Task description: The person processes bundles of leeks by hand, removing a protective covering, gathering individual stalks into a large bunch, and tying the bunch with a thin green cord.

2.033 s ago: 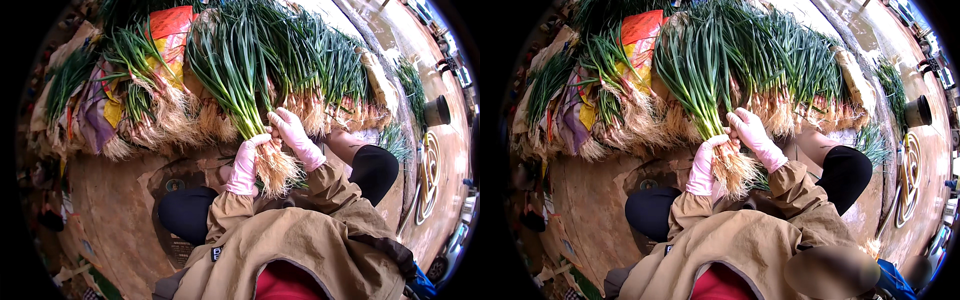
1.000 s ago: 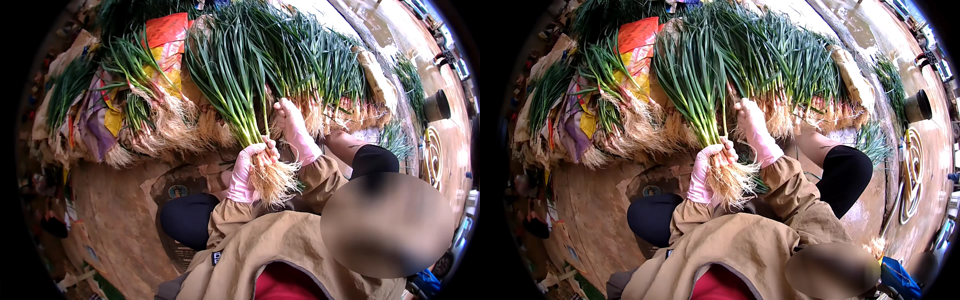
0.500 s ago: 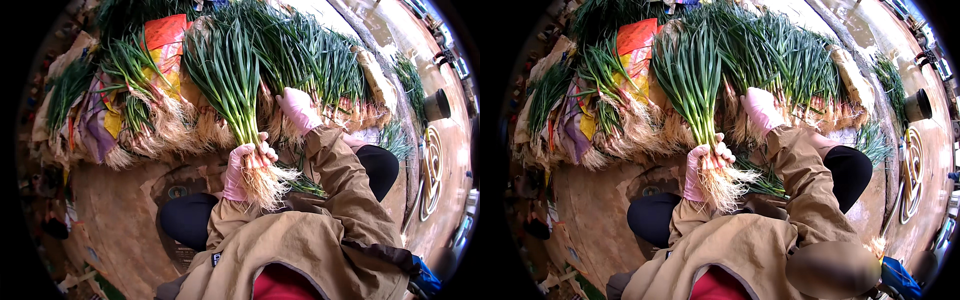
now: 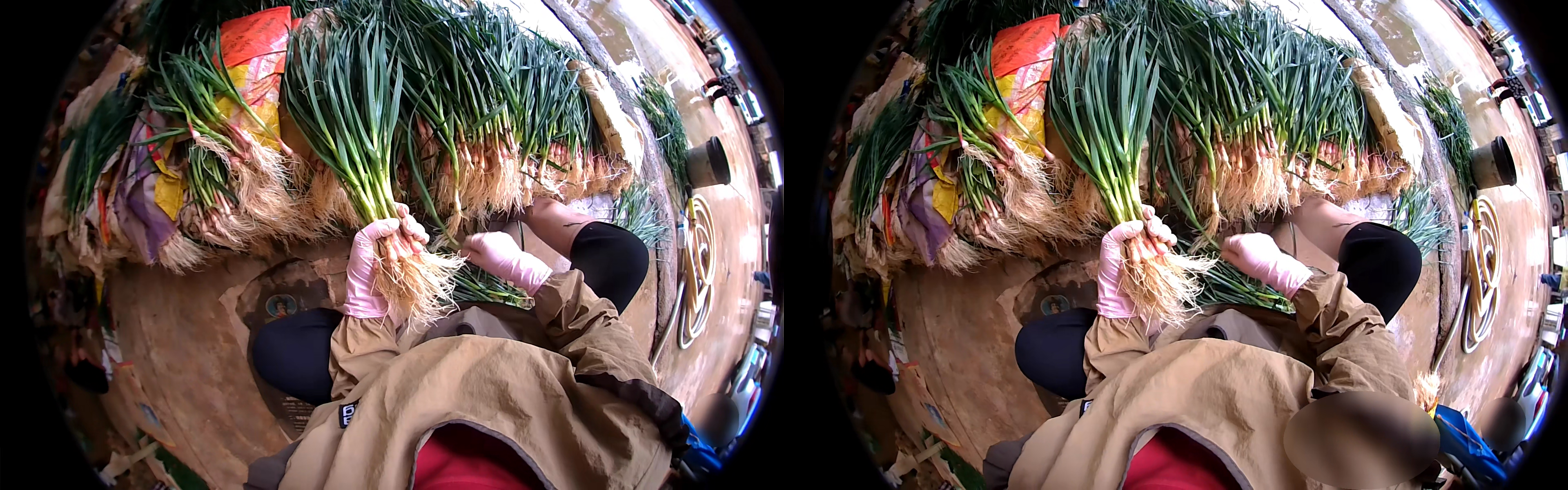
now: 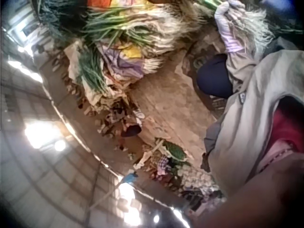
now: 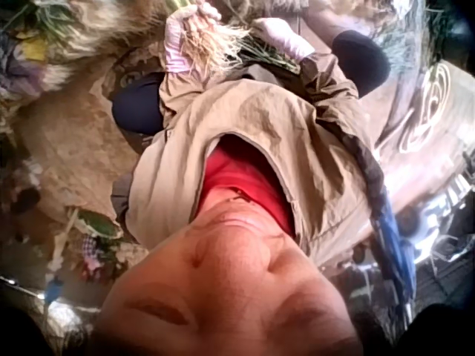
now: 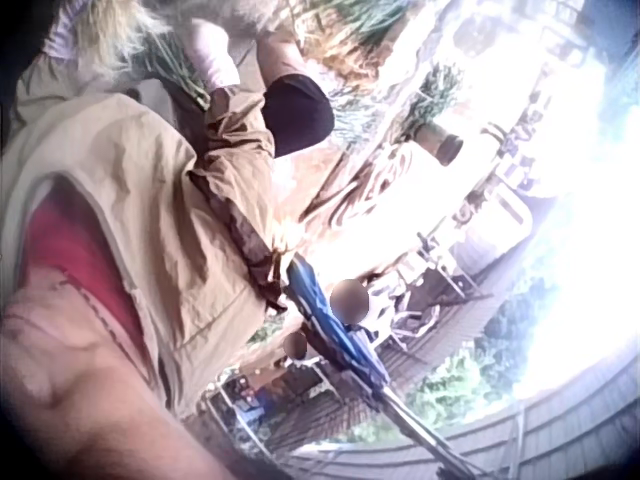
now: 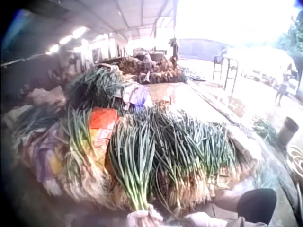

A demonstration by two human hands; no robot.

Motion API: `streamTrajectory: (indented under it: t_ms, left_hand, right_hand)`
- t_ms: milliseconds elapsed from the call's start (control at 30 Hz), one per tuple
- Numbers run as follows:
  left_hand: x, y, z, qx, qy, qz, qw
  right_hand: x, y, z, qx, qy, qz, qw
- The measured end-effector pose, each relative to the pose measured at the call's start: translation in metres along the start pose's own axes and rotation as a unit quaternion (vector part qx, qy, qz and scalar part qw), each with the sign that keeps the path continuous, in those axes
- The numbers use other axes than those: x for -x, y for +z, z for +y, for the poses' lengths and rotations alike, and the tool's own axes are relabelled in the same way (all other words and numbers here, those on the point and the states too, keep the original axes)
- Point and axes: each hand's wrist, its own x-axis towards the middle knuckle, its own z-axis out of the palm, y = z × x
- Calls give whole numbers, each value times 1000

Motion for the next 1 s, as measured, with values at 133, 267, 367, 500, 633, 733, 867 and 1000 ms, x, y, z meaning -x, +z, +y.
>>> streamTrajectory:
  t_ms: [133,267,367,500,633,733,867,1000]
  left_hand:
    - [1,-5,6,-16,-9,32,999]
    - [-5,-7,-4,-66,8,67,996]
    - [-13,0,-8,-168,23,101,980]
    - [-16,-31,-9,-199,-14,129,971]
    - [-14,-27,-9,-215,14,119,969]
    - [-15,-18,-12,-234,8,121,965]
    - [-7,-15,-10,-203,-1,110,973]
    - [-7,-6,-20,-168,-24,110,979]
  right_hand:
    - [12,7,-4,99,45,-141,984]
    - [-34,-54,-50,-31,167,298,939]
    - [-71,-60,-45,-102,123,213,964]
    - [-47,-64,-94,-181,62,283,940]
    - [-81,-73,-59,-57,189,360,912]
    - [-107,-79,-51,48,205,256,944]
    - [-82,-85,-67,-93,174,334,922]
    - [-63,-66,-91,-147,88,299,939]
